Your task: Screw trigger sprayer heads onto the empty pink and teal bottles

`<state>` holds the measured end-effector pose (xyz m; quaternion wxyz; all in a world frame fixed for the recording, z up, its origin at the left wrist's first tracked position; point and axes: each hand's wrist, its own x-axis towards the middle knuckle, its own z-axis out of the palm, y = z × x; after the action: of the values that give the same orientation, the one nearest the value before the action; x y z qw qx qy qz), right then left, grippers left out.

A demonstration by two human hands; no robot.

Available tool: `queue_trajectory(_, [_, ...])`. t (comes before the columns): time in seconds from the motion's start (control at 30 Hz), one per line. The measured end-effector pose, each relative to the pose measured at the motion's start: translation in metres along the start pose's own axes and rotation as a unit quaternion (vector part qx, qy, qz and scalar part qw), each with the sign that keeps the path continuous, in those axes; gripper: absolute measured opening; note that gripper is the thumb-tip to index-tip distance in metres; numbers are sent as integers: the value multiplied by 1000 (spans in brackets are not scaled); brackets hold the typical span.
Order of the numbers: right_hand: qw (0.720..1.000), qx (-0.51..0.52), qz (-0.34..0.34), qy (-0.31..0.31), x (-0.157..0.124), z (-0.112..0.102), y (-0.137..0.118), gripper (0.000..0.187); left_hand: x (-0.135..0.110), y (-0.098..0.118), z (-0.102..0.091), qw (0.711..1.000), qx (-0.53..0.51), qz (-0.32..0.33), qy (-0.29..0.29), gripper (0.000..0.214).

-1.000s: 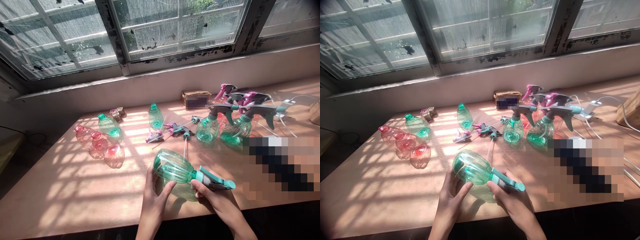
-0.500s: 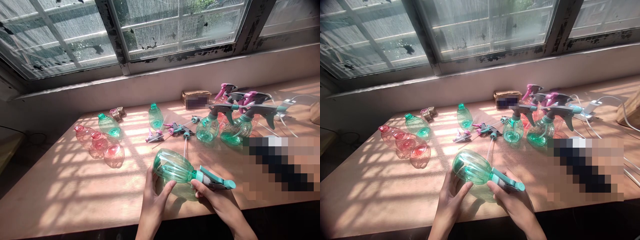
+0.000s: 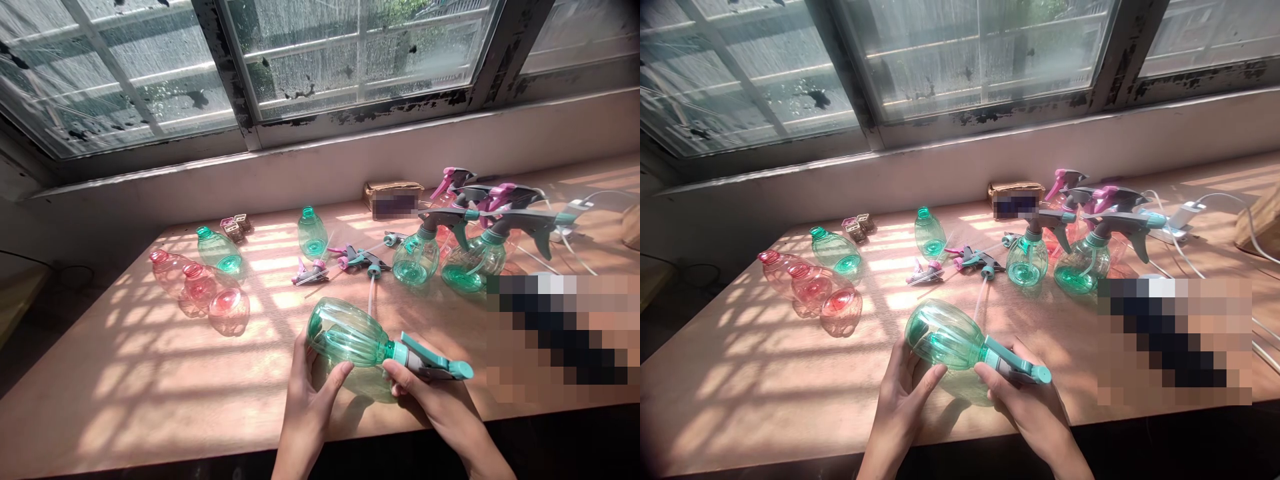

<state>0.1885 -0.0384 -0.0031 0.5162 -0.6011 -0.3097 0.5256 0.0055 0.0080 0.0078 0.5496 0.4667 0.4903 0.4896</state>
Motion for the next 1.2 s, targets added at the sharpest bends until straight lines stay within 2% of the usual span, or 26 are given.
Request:
queue_trajectory(0.1, [1000,-16,-3,1,0,-1,0,35,1,-4,-3,1000,2,2,-7,58])
queue_trajectory(0.33, [1000,-3,3,0,1,0,1,41,3,-9,-5,1000,3,4,-6,62])
queue_trajectory(0.5, [1000,-19,-7,5,1,0,1,36,4,-9,-5,1000,6,6,-8,63])
queue_trajectory(0.7, [1000,14,-4,5,0,1,0,36,2,-7,-4,1000,-2,7,-5,61])
queue_trajectory(0.97, [1000,-5,-12,5,0,0,0,33,3,-15,-9,1000,17,11,-20,62])
queue_trajectory(1.2, [999,-31,-11,-1,0,-2,-1,33,2,-8,-4,1000,15,17,-9,67])
